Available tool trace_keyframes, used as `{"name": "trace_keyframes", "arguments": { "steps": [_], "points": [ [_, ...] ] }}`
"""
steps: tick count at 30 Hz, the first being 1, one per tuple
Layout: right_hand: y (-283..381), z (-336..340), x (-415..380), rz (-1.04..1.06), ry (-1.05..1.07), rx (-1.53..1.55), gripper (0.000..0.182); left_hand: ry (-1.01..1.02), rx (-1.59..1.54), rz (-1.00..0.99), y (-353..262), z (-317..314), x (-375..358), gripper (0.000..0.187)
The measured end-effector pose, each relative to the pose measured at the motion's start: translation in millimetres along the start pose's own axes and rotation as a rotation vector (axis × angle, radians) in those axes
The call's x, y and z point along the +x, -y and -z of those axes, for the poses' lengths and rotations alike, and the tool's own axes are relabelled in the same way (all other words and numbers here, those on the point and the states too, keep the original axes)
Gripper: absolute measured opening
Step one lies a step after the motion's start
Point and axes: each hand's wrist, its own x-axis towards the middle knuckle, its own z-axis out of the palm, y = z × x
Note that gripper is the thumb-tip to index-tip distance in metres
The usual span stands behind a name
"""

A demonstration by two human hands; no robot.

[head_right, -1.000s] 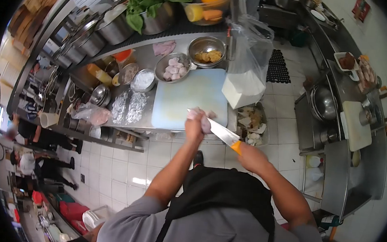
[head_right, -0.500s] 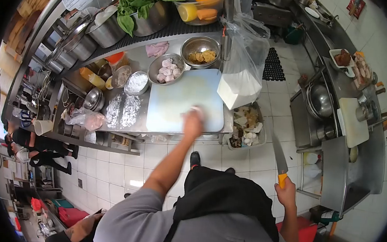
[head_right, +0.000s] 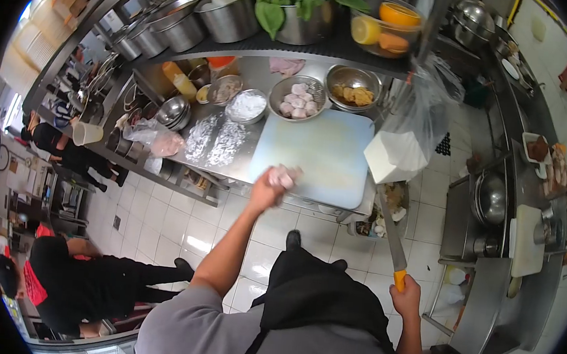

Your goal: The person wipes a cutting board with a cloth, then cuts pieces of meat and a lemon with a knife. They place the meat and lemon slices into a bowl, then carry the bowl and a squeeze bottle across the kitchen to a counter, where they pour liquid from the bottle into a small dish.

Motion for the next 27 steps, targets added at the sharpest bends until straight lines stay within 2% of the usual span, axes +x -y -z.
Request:
{"name": "trace_keyframes", "arguments": {
  "steps": [2,5,8,12,16,18,20,22,24,26,27],
  "points": [
    [12.7,-13.5,15.4,0.064,0.037,-0.063,0.028,-0.108,-0.117,0.056,27.2,32.9,40.1,0.041],
    [54.3,-29.3,37.3,0.131,0.084,-0.065,0.029,-0.226,-0.097,0.032,71.3,65.5,95.6,0.041],
    [90.9,-43.8,57.7,0.17,0.115,-0.124,0.03,-0.301,-0.004,0.092,42.6,93.1,95.1,0.037],
    [128.8,-64.7,82.3,0.187,0.086,-0.167,0.03,-0.357,0.051,0.027,81.7,115.4,110.4,0.039],
    [145.7,-100.1,111.6,0.172,0.038,-0.234,0.032,-0.193,0.941,0.19,85.7,115.0,119.2,0.059],
    [156.0,-109.3,121.9,0.172,0.012,-0.266,0.034,-0.117,0.75,0.181,73.8,116.9,123.9,0.073],
    [172.2,-120.2,127.8,0.172,-0.014,-0.284,0.035,-0.252,0.662,0.146,96.9,108.3,119.5,0.072],
    [164.1,-126.2,136.0,0.172,0.003,-0.335,0.035,-0.597,0.632,-0.122,98.4,105.2,81.3,0.062],
    [161.4,-128.6,147.5,0.189,0.003,-0.384,0.035,-0.754,0.337,-0.197,106.3,110.9,34.4,0.037],
    [162.0,-128.7,151.2,0.21,-0.001,-0.435,0.035,-0.829,0.077,-0.01,177.2,86.9,1.8,0.022],
    [158.7,-127.5,155.9,0.222,0.012,-0.462,0.036,-0.792,0.016,0.151,205.4,80.1,-16.5,0.021]
  ]
}}
